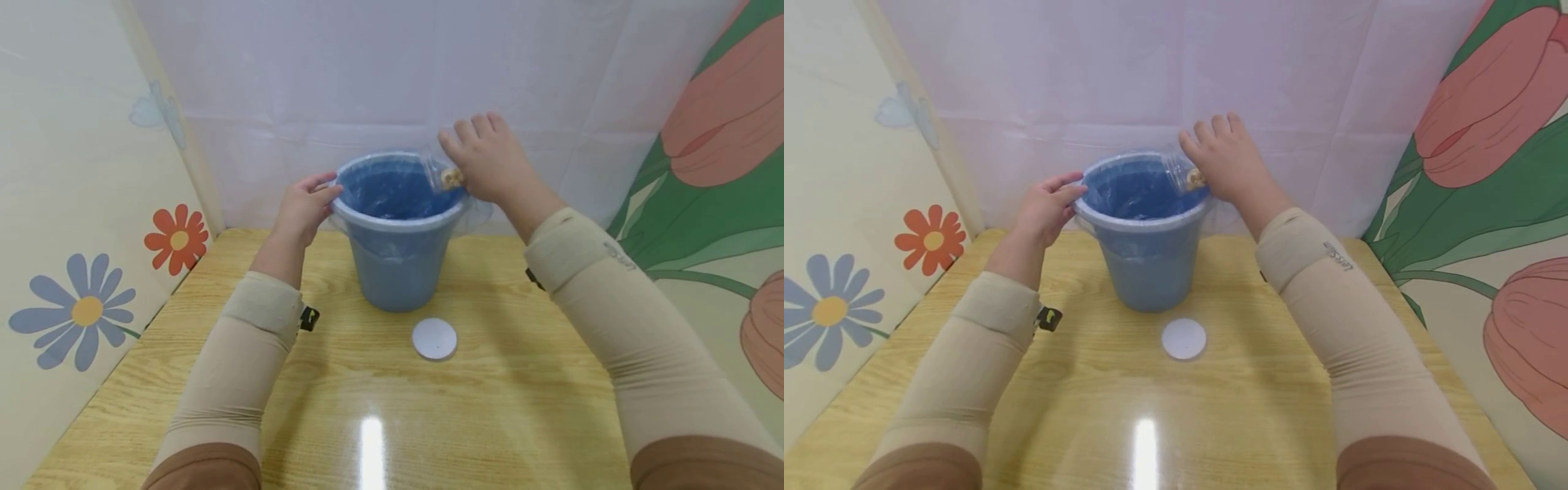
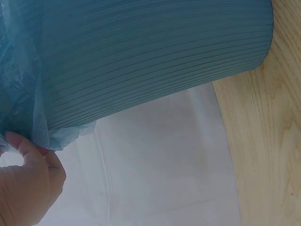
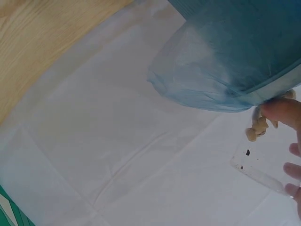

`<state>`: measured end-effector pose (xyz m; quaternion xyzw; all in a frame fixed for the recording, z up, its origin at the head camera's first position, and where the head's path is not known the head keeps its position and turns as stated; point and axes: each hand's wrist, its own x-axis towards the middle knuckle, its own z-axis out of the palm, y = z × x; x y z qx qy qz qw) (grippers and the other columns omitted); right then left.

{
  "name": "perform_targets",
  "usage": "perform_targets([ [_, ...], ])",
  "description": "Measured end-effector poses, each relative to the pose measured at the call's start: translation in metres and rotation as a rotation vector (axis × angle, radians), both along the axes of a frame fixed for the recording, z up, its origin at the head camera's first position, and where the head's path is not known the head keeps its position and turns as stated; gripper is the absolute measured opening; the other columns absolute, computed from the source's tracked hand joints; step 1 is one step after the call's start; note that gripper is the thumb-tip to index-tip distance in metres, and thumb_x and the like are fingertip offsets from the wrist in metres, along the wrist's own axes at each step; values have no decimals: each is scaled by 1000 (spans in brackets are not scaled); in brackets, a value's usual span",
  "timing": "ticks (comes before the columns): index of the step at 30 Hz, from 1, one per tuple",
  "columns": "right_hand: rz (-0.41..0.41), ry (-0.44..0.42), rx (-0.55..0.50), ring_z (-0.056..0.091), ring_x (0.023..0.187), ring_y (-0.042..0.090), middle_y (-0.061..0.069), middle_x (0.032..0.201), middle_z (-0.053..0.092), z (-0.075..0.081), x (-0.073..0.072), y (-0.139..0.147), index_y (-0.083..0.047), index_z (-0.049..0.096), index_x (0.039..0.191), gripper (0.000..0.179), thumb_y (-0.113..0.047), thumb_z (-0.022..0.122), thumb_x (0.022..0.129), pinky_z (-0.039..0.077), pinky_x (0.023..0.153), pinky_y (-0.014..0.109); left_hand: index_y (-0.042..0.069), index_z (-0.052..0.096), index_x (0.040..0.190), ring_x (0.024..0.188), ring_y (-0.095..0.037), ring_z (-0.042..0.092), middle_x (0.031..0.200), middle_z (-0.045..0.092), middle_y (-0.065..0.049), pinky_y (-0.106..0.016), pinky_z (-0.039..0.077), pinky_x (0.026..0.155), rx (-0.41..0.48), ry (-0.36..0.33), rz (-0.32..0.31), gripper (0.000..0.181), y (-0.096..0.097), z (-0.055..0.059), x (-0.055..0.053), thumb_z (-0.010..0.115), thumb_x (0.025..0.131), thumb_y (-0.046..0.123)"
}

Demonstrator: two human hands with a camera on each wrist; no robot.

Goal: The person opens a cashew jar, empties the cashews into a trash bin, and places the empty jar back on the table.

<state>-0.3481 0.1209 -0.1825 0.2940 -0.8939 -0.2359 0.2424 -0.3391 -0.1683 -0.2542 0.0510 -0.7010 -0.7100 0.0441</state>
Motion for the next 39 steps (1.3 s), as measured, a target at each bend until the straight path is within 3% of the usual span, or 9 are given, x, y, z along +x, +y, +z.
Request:
perform_targets([
  [12,-3,2,-7,35,116,43,23,128,37,2,1,-2,-6,27,137,61,-16,59,86,26,101,56,16,53,129,116,-16,50,135,46,-8,-28,44,95,-5,-1,0,43,-1,-1,-1,63,87,14],
  [19,2,23,82,36,116,44,24,129,38,2,1,-3,-4,26,139,60,-15,57,89,26,101,57,17,54,128,117,-16,49,136,46,-6,-29,43,96,-13,-11,1,42,-1,0,-2,63,87,15],
  [34,9,25,52,35,117,45,25,130,37,0,-1,-2,-4,27,138,60,-13,58,87,23,103,58,17,53,129,116,-16,50,136,46,-7,-28,43,96,-22,-16,-1,42,-2,1,-1,62,88,15],
  [39,4,24,53,35,118,45,25,130,37,0,-1,-2,-4,27,139,70,-16,65,82,23,103,58,18,53,129,116,-16,50,135,47,-7,-28,43,96,-26,-15,1,43,-2,0,-1,62,87,17],
])
